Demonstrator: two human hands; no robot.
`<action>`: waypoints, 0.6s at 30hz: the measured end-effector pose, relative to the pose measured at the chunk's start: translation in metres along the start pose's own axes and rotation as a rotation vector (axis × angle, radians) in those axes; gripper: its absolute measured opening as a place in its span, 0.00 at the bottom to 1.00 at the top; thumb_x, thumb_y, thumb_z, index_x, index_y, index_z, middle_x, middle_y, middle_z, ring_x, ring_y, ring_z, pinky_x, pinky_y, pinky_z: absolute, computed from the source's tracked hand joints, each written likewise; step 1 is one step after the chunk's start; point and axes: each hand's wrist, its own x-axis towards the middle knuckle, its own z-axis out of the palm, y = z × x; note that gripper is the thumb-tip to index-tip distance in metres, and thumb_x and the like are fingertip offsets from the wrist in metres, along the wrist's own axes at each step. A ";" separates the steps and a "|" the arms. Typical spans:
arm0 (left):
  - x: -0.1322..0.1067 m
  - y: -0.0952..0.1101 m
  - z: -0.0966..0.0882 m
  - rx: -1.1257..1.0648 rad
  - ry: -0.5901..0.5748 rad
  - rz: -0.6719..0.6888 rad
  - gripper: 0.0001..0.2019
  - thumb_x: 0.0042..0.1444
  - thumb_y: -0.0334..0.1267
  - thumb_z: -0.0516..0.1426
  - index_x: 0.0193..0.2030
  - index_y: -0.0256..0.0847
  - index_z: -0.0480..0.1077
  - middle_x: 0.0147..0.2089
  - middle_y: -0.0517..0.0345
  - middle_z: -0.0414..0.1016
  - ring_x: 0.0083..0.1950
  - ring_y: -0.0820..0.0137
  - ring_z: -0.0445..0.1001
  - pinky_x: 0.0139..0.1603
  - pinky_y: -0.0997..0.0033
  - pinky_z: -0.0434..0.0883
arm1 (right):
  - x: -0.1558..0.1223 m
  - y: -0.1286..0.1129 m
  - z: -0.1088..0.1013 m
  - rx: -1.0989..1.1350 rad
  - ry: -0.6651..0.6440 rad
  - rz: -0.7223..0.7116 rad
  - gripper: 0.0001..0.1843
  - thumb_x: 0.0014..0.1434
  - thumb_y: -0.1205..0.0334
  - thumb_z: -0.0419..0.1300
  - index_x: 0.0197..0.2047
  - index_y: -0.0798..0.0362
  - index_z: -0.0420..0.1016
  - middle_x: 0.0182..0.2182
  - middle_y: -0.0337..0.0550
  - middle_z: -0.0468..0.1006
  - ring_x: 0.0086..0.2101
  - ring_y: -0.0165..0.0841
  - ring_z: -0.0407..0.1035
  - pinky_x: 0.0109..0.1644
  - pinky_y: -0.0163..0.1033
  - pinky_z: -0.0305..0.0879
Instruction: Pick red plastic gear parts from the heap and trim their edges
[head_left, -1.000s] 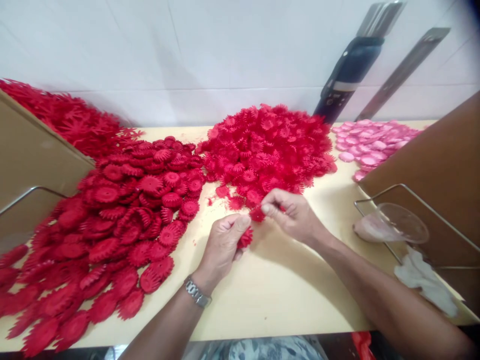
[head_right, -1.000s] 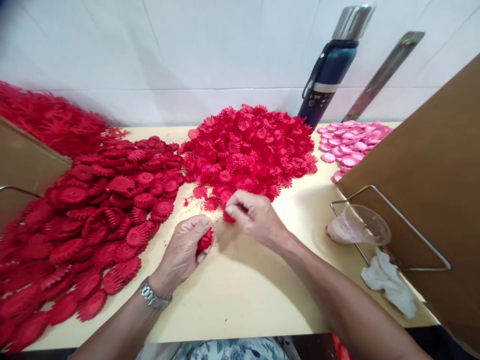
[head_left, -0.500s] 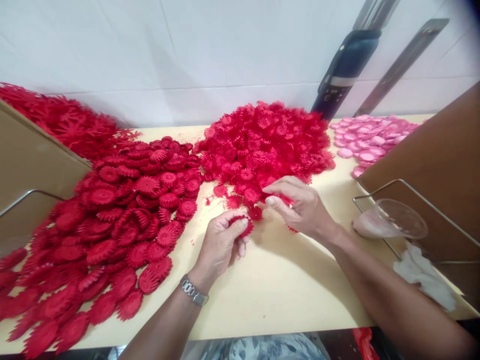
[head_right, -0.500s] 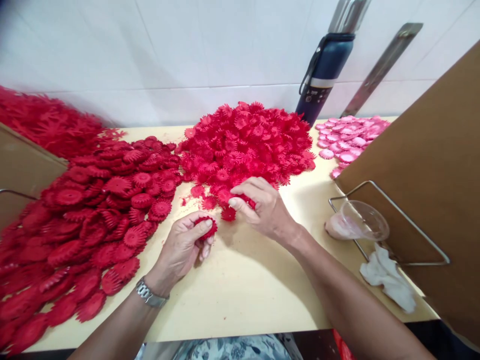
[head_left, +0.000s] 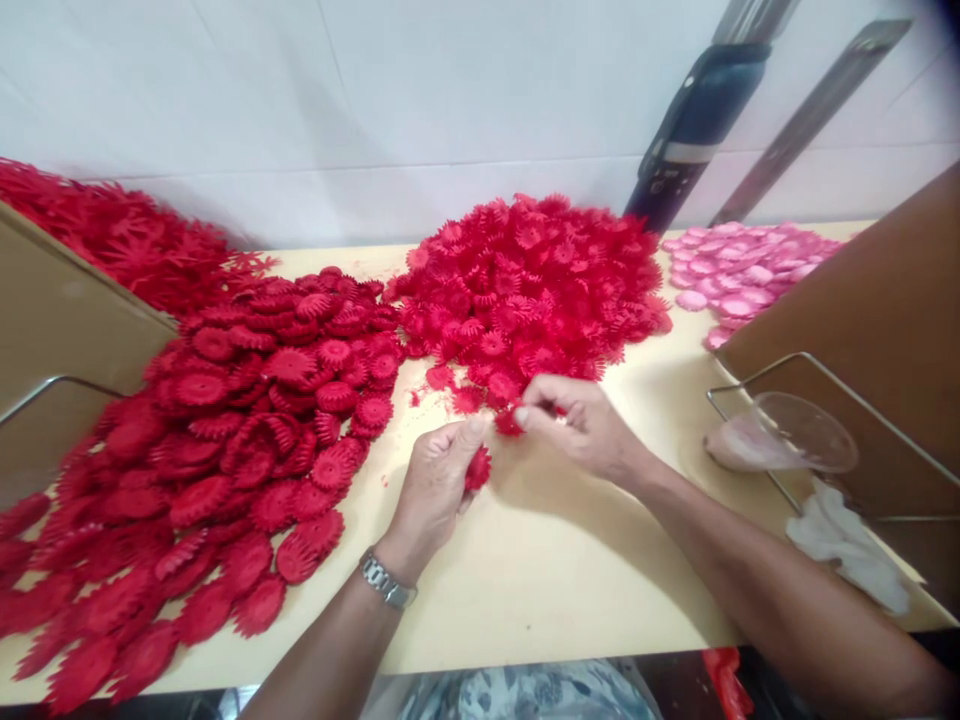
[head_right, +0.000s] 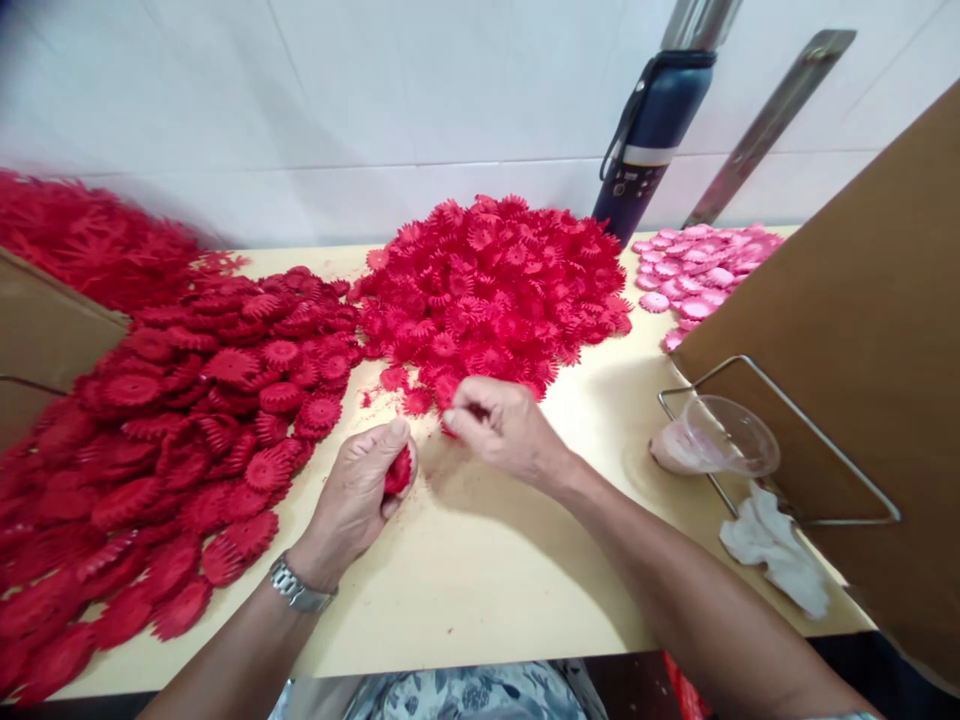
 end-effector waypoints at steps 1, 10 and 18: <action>0.000 0.001 -0.001 -0.010 0.004 0.002 0.23 0.47 0.55 0.57 0.17 0.37 0.59 0.13 0.67 0.55 0.12 0.82 0.51 0.10 0.81 0.46 | 0.001 0.004 -0.007 -0.079 0.092 0.005 0.10 0.55 0.64 0.54 0.23 0.54 0.64 0.18 0.35 0.62 0.20 0.25 0.57 0.23 0.31 0.52; -0.001 0.006 -0.003 -0.128 -0.182 -0.077 0.12 0.44 0.42 0.61 0.33 0.36 0.69 0.19 0.65 0.65 0.12 0.80 0.61 0.12 0.80 0.56 | 0.005 0.034 -0.049 -0.692 0.367 -0.071 0.11 0.58 0.57 0.53 0.31 0.51 0.74 0.28 0.43 0.72 0.27 0.31 0.65 0.30 0.36 0.60; -0.002 0.003 -0.001 -0.014 -0.066 -0.032 0.15 0.44 0.43 0.61 0.20 0.37 0.62 0.15 0.69 0.58 0.12 0.84 0.53 0.10 0.83 0.48 | 0.004 0.014 -0.034 -0.463 0.314 -0.129 0.13 0.59 0.59 0.52 0.28 0.53 0.73 0.23 0.42 0.71 0.25 0.30 0.64 0.28 0.36 0.59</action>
